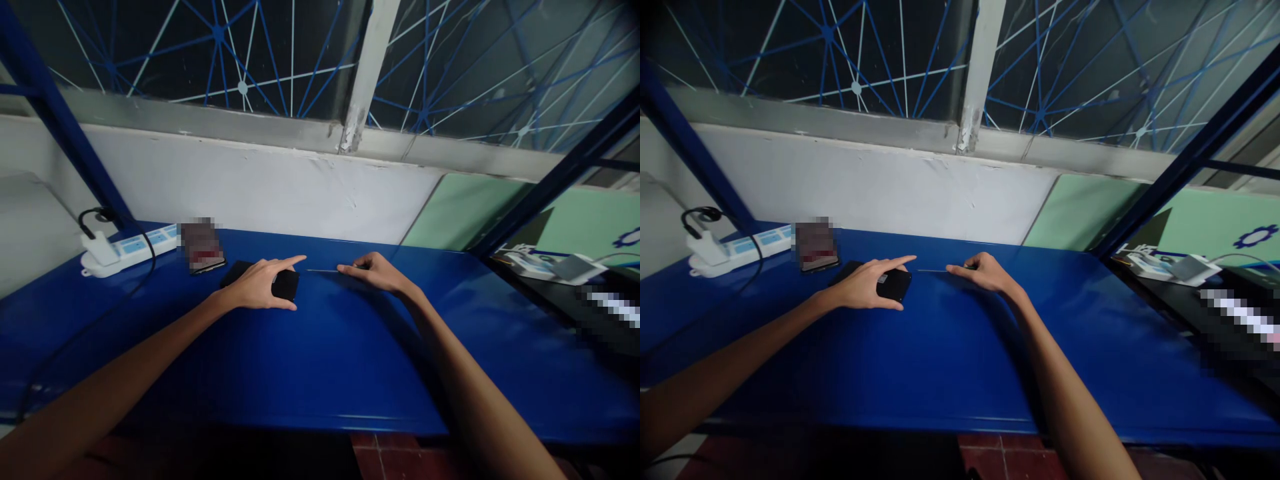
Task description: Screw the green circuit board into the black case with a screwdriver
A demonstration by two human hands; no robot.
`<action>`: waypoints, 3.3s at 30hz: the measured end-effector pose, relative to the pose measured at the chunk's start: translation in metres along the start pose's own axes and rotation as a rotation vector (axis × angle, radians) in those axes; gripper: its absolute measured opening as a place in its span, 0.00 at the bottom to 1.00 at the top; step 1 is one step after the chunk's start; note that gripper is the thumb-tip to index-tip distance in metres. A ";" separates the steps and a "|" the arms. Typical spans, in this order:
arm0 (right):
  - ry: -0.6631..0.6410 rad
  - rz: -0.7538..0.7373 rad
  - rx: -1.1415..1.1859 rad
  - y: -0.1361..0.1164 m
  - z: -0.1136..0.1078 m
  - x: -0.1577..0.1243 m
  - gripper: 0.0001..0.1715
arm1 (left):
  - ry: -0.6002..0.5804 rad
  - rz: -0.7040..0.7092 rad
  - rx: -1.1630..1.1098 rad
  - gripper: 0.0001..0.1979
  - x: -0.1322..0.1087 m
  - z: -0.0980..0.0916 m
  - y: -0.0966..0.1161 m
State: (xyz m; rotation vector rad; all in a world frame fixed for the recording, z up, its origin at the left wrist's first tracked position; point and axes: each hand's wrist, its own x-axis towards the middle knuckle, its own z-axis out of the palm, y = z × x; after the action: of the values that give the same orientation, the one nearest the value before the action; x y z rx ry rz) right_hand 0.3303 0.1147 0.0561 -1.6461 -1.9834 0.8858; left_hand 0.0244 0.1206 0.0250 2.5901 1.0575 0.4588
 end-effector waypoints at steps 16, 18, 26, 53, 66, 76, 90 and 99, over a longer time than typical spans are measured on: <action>-0.039 -0.027 -0.029 -0.003 0.008 0.002 0.37 | -0.028 0.001 0.018 0.47 0.000 0.001 0.000; -0.041 -0.026 -0.026 -0.003 0.008 0.002 0.36 | -0.020 0.001 0.026 0.46 0.000 0.000 0.000; -0.041 -0.036 -0.016 0.000 0.007 0.003 0.37 | -0.028 -0.008 0.043 0.46 0.000 -0.001 0.002; -0.049 -0.026 -0.035 -0.002 0.007 0.003 0.36 | -0.039 -0.015 0.034 0.45 0.000 -0.001 0.002; -0.044 -0.047 -0.043 -0.001 0.007 0.002 0.37 | -0.051 -0.023 0.036 0.45 0.000 -0.002 0.003; -0.038 -0.045 -0.060 0.001 0.007 0.003 0.37 | -0.034 -0.015 0.042 0.45 0.000 0.000 -0.001; -0.032 -0.043 -0.056 0.000 0.006 0.002 0.38 | -0.033 0.000 0.030 0.44 0.000 0.000 0.000; -0.037 -0.037 -0.056 -0.003 0.008 0.001 0.38 | -0.039 -0.008 0.036 0.44 0.000 -0.001 0.001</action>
State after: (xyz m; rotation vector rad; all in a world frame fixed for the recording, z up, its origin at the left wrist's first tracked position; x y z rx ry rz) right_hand 0.3223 0.1141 0.0529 -1.6292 -2.0748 0.8607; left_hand 0.0247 0.1202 0.0262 2.6146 1.0718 0.3888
